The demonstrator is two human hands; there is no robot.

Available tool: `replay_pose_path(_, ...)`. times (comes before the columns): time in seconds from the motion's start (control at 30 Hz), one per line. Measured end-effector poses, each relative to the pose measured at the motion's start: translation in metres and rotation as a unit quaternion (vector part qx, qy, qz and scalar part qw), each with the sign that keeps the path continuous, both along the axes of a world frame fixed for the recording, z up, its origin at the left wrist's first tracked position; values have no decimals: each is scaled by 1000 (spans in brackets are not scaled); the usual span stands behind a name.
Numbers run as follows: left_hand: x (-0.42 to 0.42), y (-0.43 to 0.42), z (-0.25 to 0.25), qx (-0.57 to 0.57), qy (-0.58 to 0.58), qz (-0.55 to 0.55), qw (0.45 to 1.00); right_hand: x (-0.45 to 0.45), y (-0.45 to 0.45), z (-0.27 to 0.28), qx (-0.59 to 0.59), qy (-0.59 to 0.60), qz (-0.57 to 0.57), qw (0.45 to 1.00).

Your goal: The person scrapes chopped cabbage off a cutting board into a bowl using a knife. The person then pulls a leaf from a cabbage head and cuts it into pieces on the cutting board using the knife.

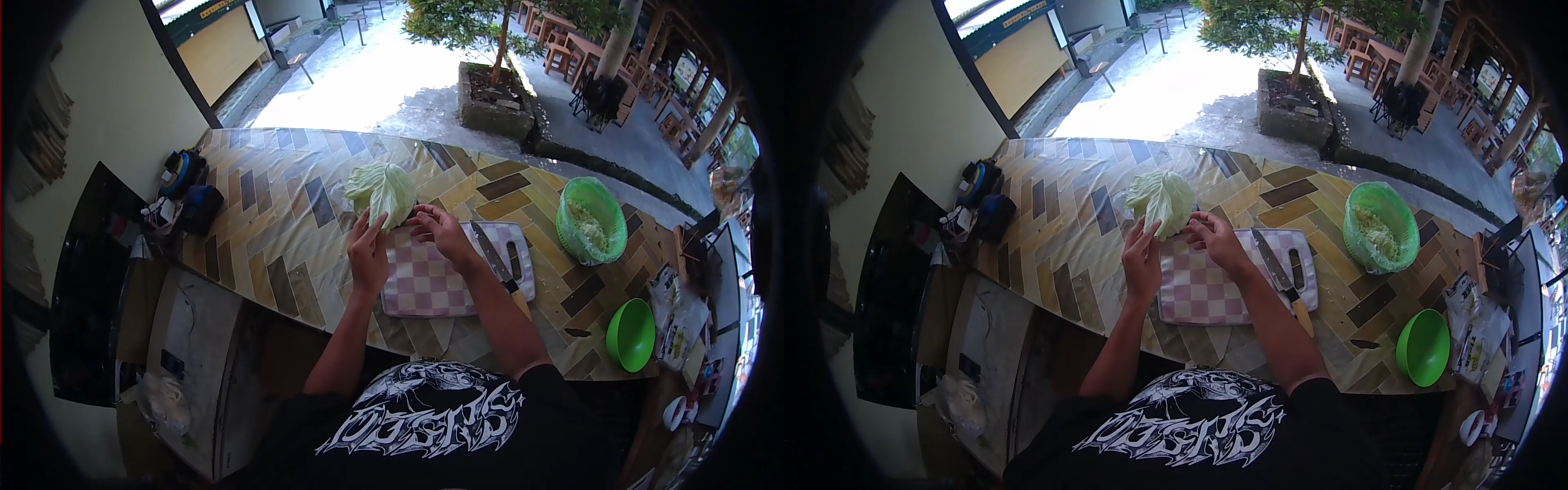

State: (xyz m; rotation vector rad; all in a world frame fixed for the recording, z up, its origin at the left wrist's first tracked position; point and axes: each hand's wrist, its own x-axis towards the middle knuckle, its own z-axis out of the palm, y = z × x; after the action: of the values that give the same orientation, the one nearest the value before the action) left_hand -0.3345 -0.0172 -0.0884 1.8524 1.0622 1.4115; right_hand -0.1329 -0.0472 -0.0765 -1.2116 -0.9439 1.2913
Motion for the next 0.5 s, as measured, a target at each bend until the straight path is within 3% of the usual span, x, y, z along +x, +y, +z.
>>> replay_pose_path(0.2,-3,-1,10,5,-33,-14,999,-21,30,4,18,-22,49,998)
replay_pose_path(0.3,-5,-5,23,43,-35,-29,998,-33,40,17,38,70,49,996)
replay_pose_path(0.4,-10,-11,26,37,-23,-66,997,-32,41,33,75,274,71,956)
replay_pose_path(0.5,-13,-17,25,62,1,-159,985,-14,40,30,82,283,88,951)
